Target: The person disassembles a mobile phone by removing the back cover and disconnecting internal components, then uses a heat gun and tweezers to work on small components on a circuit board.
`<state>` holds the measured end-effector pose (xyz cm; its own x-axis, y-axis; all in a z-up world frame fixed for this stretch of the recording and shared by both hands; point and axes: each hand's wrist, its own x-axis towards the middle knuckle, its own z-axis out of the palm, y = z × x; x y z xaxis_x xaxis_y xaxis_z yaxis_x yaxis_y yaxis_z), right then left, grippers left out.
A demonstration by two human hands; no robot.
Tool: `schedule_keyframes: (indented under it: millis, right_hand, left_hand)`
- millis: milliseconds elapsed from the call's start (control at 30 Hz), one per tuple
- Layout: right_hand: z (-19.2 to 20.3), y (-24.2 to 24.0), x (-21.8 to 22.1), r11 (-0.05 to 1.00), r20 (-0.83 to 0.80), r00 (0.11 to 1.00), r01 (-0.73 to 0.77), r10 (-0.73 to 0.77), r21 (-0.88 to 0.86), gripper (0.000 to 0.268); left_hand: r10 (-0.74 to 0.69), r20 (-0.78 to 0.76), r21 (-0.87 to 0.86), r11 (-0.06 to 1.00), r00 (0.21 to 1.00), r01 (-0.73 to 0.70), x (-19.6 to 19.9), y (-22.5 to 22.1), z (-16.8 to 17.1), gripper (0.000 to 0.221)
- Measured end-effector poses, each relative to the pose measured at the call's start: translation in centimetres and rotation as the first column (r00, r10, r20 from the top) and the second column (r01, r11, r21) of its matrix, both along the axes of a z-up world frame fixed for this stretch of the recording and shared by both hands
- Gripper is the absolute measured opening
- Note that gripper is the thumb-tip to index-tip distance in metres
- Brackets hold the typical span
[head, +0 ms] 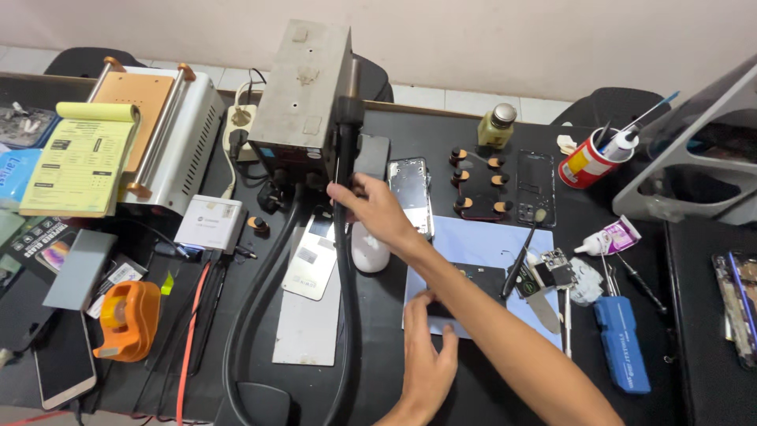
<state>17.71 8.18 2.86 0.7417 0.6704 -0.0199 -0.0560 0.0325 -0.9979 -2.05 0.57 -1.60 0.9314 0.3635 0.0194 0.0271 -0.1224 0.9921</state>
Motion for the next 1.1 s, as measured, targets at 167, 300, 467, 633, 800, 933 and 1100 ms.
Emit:
schedule_keyframes:
  millis: [167, 300, 467, 633, 800, 933, 1100]
  right_hand:
    - [2.6, -0.3, 0.6, 0.979, -0.233, 0.972, 0.056, -0.009, 0.197, 0.049]
    - [7.5, -2.8, 1.1, 0.927, -0.218, 0.976, 0.066, 0.017, 0.369, 0.053]
    - [11.9, -9.3, 1.2, 0.925, -0.126, 0.983, 0.169, -0.133, 0.341, 0.056]
    - [12.6, -16.8, -0.5, 0.912, -0.02, 0.923, 0.383, -0.385, 0.144, 0.07]
    - [11.2, -22.3, -2.7, 0.942, 0.096, 0.939, 0.323, -0.331, 0.088, 0.031]
    - [10.8, -25.2, -5.0, 0.978, 0.129, 0.971, 0.206, -0.202, -0.017, 0.031]
    - [12.4, -25.5, -7.7, 0.995, 0.064, 0.994, 0.089, -0.086, -0.043, 0.032]
  left_hand:
    - [0.148, 0.098, 0.096, 0.983, 0.984, -0.157, 0.9, 0.6, -0.2, 0.045]
    - [0.177, 0.12, 0.093, 0.978, 0.977, -0.189, 1.6, 1.4, 1.0, 0.049]
    - [0.18, 0.217, 0.139, 0.967, 0.96, -0.213, 2.7, 3.3, 3.0, 0.061]
    - [-0.046, 0.382, 0.342, 0.935, 0.923, -0.095, 3.2, 2.8, 5.9, 0.068]
    - [-0.326, 0.382, 0.476, 0.872, 0.865, 0.119, 4.7, 1.9, 9.0, 0.077]
    - [-0.412, 0.281, 0.495, 0.836, 0.867, 0.237, 5.7, 1.3, 10.5, 0.077]
    - [-0.363, 0.441, 0.438, 0.885, 0.821, 0.157, 7.1, -0.8, 11.1, 0.048]
